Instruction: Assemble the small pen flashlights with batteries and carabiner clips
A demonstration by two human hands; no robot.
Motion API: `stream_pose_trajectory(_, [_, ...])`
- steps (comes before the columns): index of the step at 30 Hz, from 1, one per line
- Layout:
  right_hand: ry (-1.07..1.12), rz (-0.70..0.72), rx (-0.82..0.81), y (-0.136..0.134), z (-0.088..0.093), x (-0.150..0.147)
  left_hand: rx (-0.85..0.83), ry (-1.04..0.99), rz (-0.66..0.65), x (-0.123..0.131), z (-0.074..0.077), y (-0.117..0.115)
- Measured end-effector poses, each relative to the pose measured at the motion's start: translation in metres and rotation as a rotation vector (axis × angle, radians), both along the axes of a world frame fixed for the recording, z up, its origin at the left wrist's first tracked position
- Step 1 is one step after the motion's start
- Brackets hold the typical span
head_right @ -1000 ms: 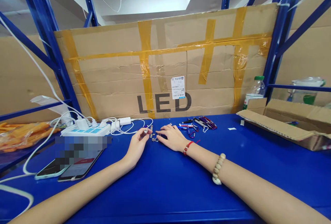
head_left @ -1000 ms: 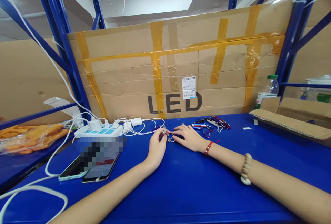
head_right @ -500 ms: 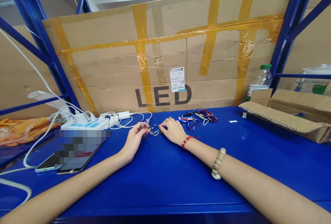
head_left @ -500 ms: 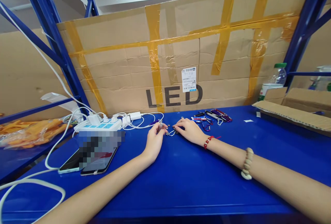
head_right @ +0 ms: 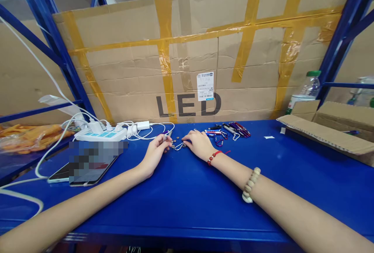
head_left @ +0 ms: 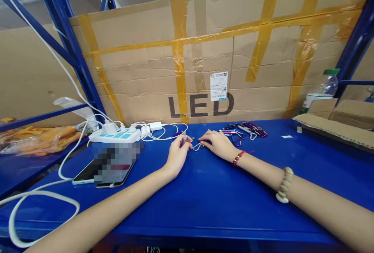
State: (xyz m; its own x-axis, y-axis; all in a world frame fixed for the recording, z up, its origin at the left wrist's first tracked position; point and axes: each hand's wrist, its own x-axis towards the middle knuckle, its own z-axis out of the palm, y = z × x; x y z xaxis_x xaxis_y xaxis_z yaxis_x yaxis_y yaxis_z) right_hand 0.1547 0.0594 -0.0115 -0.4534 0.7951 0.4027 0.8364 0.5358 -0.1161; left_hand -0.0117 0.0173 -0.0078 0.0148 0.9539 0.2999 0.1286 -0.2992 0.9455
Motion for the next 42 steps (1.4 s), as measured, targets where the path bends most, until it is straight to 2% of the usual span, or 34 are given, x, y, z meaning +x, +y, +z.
stream_pose_trajectory(7, [0.128, 0.024, -0.024, -0.001, 0.0, -0.001, 0.052, 0.125, -0.021, 0.0, -0.002, 0.001])
stream_pose_trajectory(15, [0.361, -0.05, -0.157, 0.002, -0.003, -0.003, 0.046, 0.139, -0.083, -0.001, -0.007, 0.003])
stream_pose_trajectory(20, [0.403, -0.112, -0.176, 0.0, -0.004, -0.003, -0.05, 0.057, -0.126, 0.001, -0.004, 0.001])
stream_pose_trajectory(26, [0.416, -0.133, -0.157, -0.001, -0.003, -0.001, -0.006, 0.117, -0.094, 0.0, -0.003, 0.001])
stream_pose_trajectory(33, [0.762, 0.094, 0.037, -0.012, 0.005, -0.014, 0.043, 0.121, -0.123, -0.001, -0.007, 0.004])
stream_pose_trajectory(38, [0.745, 0.238, 0.041, -0.021, 0.007, -0.021, 0.058, 0.097, -0.101, -0.002, -0.009, 0.006])
stream_pose_trajectory(42, [0.725, 0.276, 0.01, -0.02, 0.006, -0.021, 0.051, 0.093, -0.128, -0.002, -0.01, 0.007])
